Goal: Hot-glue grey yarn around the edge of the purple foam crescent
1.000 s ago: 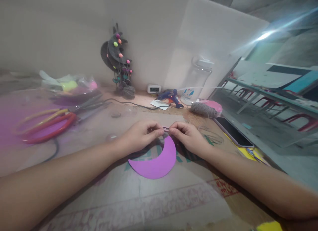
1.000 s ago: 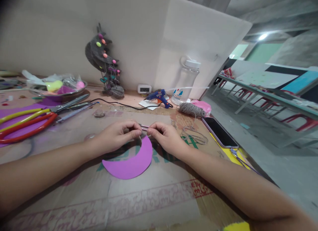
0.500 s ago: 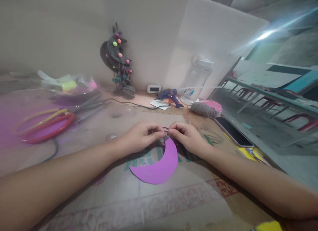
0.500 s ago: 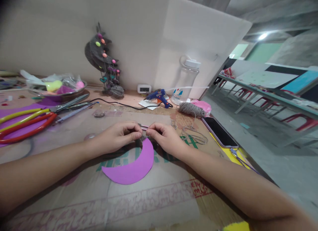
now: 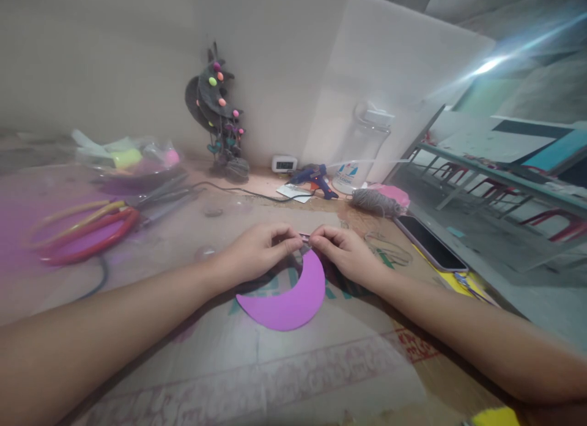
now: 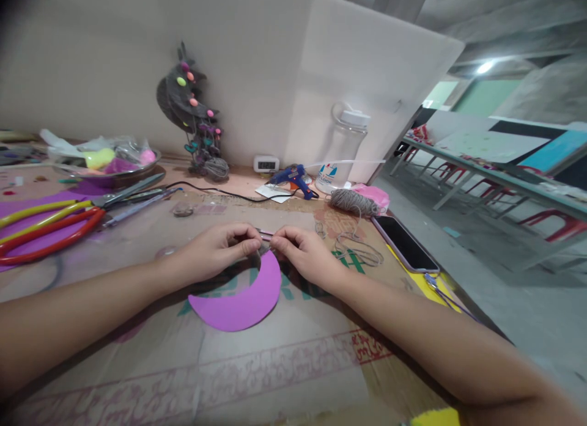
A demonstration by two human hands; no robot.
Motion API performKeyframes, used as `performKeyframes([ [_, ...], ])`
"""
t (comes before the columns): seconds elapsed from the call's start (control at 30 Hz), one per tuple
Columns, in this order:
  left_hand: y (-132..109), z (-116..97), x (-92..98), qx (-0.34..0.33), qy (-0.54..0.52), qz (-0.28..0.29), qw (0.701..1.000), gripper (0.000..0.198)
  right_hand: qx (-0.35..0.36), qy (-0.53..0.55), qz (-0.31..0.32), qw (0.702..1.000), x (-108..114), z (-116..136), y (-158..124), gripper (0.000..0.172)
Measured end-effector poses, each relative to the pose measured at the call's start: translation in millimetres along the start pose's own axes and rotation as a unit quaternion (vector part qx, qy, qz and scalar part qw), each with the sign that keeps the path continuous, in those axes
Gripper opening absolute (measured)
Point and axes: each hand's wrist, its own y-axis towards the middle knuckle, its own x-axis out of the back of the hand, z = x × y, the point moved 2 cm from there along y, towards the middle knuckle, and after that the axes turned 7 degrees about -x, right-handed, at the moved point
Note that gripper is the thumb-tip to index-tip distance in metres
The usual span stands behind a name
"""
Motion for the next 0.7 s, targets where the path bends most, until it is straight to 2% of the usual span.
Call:
performKeyframes([
  [0.13,-0.6,-0.8,0.7,0.021,0.004,-0.027,0.999,0.030,0.034,0.097,-0.060,0.993,1.9,-1.3,0.1,0.028],
  [0.2,-0.3,-2.8,1.9,0.037,0.009,-0.043,0.998,0.030,0.036,0.102,-0.079,0.991,3.2,-0.5,-1.2,0.025],
  [0.27,0.6,-5.9,4.2,0.042,0.026,-0.067,0.997,0.028,0.030,0.065,-0.069,0.995,3.9,2.0,-3.1,0.026],
  [0.4,2.3,-10.7,10.8,0.011,0.079,-0.140,0.987,0.025,0.029,-0.029,-0.036,0.998,4.4,7.4,-6.1,0.028],
  [0.5,1.5,-10.0,13.6,-0.006,0.099,-0.181,0.979,0.025,0.028,-0.025,-0.003,0.999,1.6,6.6,-5.6,0.024],
  [0.6,-0.5,-8.6,13.4,-0.019,0.105,-0.194,0.975,0.025,0.039,0.003,0.031,0.999,-3.1,4.3,-5.1,0.020],
  [0.63,-1.4,-8.7,13.4,-0.027,0.107,-0.202,0.973,0.024,0.043,0.011,0.026,0.999,-3.7,3.7,-5.3,0.019],
  [0.7,-3.0,-9.9,14.1,-0.042,0.113,-0.232,0.965,0.026,0.062,0.018,-0.035,0.997,-1.6,3.3,-6.5,0.016],
])
